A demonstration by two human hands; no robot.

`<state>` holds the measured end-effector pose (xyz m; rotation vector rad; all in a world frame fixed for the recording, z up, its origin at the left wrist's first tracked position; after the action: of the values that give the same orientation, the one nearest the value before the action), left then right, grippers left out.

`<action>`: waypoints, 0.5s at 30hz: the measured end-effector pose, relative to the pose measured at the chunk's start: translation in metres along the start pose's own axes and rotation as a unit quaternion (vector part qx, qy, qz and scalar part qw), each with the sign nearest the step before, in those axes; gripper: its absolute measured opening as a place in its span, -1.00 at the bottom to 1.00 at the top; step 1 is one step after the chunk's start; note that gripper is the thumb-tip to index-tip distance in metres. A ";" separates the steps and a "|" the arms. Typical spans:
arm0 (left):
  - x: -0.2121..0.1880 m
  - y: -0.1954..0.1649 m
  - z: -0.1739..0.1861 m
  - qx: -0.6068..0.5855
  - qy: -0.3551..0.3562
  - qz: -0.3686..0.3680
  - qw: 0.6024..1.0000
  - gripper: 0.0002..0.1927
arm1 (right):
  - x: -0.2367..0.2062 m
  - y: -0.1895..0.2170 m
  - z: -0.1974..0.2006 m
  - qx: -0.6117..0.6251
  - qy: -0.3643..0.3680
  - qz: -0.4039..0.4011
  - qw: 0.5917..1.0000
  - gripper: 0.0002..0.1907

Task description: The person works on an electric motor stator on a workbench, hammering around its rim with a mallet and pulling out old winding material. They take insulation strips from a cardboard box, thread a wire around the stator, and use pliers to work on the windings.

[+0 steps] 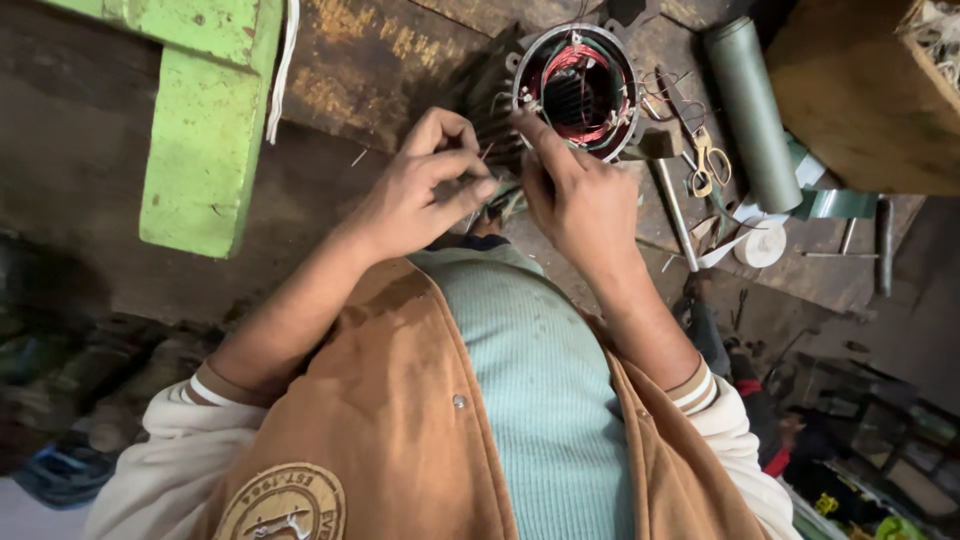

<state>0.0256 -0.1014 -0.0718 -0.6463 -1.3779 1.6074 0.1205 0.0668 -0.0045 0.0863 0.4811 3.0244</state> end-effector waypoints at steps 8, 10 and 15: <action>-0.013 0.001 0.010 -0.257 0.008 -0.078 0.963 -0.32 | -0.013 0.013 -0.003 0.151 -0.005 -0.027 0.988 -0.66; -0.013 -0.010 0.008 -0.286 0.020 -0.087 0.954 -0.30 | -0.013 0.008 -0.005 0.170 0.009 -0.086 0.982 -0.57; -0.003 -0.064 0.029 -0.286 0.085 -0.164 0.940 -0.36 | -0.007 0.002 -0.001 0.169 0.008 -0.083 0.982 -0.55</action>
<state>0.0215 -0.1198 -0.0040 -0.8152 -1.7263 0.8607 0.1278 0.0644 -0.0050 0.0393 0.9493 2.7530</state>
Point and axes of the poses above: each hand's wrist, its own x-axis towards the middle knuckle, its own z-axis out of the back of the hand, y = z × x, the point moved 3 cm from there along x, towards the middle knuckle, and after that the axes turned 9 degrees about y, right-handed, at the moved point
